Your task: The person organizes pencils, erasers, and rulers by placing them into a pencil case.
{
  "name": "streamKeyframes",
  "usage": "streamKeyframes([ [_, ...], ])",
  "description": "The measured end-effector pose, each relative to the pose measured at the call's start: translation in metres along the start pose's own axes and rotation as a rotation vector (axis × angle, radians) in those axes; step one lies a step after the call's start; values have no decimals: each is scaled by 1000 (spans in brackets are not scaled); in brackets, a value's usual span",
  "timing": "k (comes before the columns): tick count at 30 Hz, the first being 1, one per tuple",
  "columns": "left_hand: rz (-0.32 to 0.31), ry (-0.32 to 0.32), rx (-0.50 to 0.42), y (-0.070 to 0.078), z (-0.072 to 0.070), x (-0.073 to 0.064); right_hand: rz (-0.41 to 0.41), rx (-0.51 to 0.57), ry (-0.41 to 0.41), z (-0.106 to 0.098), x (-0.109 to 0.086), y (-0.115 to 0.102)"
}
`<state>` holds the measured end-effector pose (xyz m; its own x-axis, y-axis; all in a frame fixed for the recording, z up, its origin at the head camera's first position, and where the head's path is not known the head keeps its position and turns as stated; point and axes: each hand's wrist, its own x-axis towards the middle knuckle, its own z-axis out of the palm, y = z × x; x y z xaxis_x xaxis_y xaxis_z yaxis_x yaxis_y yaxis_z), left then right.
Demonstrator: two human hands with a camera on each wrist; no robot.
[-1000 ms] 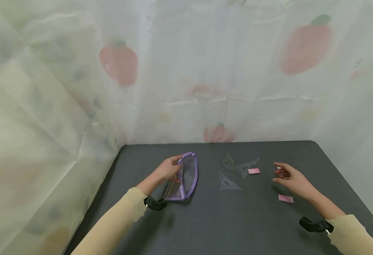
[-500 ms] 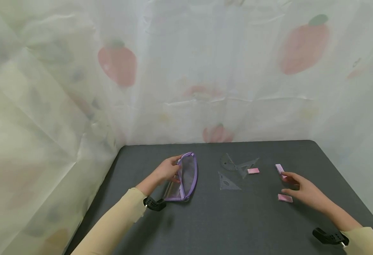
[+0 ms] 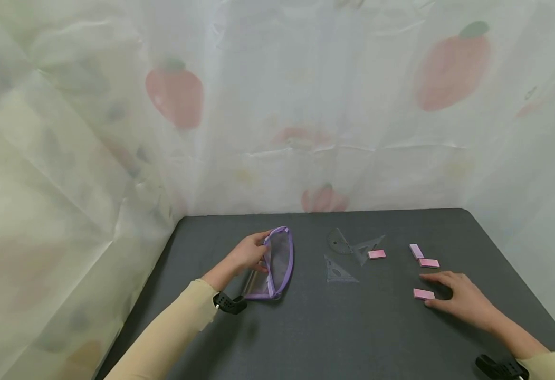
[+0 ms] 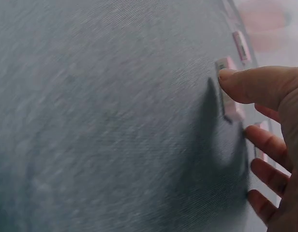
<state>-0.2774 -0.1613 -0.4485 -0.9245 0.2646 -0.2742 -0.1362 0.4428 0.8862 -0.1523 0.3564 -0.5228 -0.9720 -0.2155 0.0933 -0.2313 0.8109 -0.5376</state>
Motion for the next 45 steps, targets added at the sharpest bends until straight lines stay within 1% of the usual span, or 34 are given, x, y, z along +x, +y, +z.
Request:
streamKeyframes([
  [7, -2, 6, 6, 1, 1, 0, -6, 1, 52, 5, -8, 5],
  [13, -6, 10, 15, 1, 0, 0, -18, 20, 70, 8, -8, 10],
  [20, -8, 4, 3, -1, 0, 1, -62, 12, 141, 13, -6, 15],
  [22, -9, 3, 1, -1, 0, 1, -71, 17, 150, 14, -6, 16],
  [31, -11, 1, -1, -1, 0, -1, -78, 79, 170, 15, -9, 16],
  [36, -11, -2, 3, 0, 0, -2, -58, 124, 156, 15, -11, 18],
  [39, -12, 1, 7, 1, 0, -2, -49, 137, 147, 15, -11, 21],
  [45, -16, 5, 25, 2, 0, -3, -47, 141, 154, 15, -12, 20],
])
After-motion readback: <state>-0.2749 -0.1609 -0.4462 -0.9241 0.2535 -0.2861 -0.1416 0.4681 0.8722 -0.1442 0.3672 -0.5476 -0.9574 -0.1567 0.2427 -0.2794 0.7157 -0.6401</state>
